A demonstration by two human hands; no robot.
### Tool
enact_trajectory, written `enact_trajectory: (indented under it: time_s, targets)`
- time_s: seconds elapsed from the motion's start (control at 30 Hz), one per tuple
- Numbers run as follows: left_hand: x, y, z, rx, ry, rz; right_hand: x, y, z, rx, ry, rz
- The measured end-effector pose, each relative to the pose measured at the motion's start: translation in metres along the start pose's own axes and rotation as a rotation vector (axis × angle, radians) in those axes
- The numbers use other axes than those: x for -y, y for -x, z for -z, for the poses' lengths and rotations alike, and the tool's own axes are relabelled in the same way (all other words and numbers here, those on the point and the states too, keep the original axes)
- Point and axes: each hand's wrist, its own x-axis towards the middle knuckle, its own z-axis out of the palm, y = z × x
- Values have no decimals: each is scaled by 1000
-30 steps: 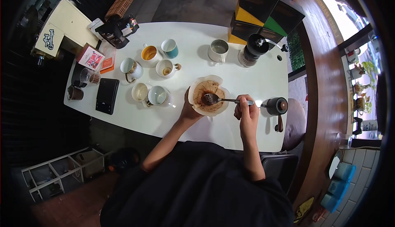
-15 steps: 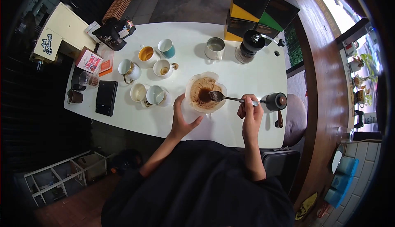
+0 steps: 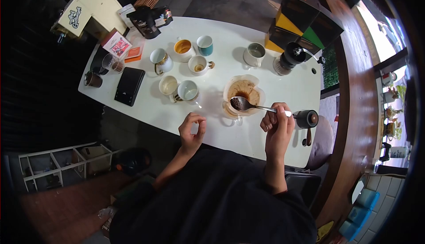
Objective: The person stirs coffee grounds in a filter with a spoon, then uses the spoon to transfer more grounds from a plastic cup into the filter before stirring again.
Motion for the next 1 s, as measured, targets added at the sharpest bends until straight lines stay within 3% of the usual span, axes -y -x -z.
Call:
enact_trajectory:
  time_s: [0.3,0.57,0.77,1.0]
  targets:
    - [7,-5,53,-113,-25,59,-38,0,-73,226,-64,-176]
    - [47,-13,154,-143,-58,173,-105,-7,-176,338,-70,-269]
    - [89,-30,279,-157,-208,174,-185,-5,-304,420,-110,-333]
    - [139,-23,393,-307,-180,317,-295,-27,-458,498,24,-239]
